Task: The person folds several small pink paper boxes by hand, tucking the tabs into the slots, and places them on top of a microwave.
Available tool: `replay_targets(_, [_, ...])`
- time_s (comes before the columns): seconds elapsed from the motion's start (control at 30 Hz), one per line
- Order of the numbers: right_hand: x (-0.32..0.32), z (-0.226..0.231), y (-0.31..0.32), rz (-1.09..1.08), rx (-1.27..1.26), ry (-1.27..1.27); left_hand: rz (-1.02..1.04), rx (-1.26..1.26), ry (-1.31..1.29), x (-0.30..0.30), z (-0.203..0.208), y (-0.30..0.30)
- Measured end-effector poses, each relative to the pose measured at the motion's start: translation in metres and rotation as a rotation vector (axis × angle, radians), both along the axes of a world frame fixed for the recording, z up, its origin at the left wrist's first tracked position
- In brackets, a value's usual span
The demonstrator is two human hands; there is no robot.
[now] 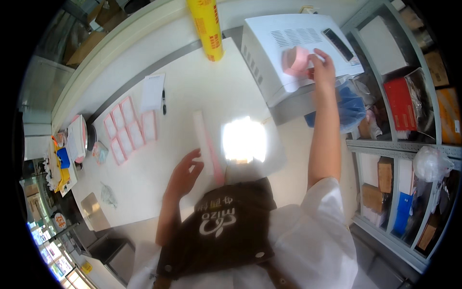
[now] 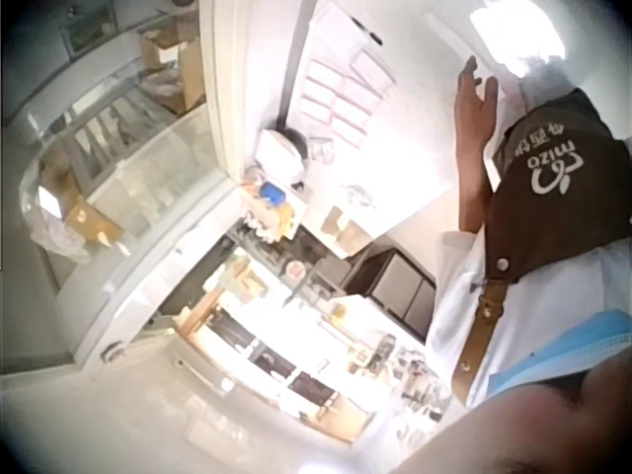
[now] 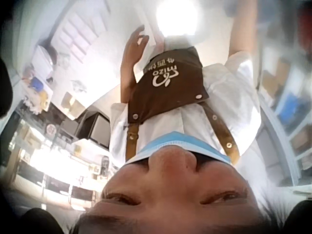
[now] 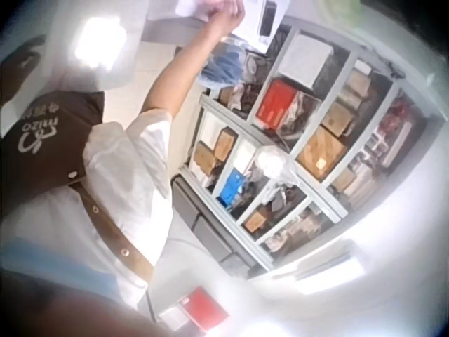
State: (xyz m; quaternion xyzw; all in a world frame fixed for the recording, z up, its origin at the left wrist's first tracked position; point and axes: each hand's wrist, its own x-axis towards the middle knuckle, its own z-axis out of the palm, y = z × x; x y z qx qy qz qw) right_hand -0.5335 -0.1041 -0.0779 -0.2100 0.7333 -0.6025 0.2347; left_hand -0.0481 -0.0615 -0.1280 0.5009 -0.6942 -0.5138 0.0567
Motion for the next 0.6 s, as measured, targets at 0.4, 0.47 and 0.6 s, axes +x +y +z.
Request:
replay_targets(0.4, [0.186, -0.064, 0.060, 0.489, 0.120, 0.569, -0.100, -0.079, -0.651, -0.009, -0.168, 0.031])
replay_targets(0.47, [0.222, -0.082, 0.076, 0.643, 0.185, 0.450, -0.030, -0.030, -0.631, -0.007, -0.176, 0.031])
replay_targets(0.6, [0.276, -0.118, 0.110, 0.870, 0.145, 0.463, 0.059, 0.000, -0.565, 0.011, -0.174, 0.034])
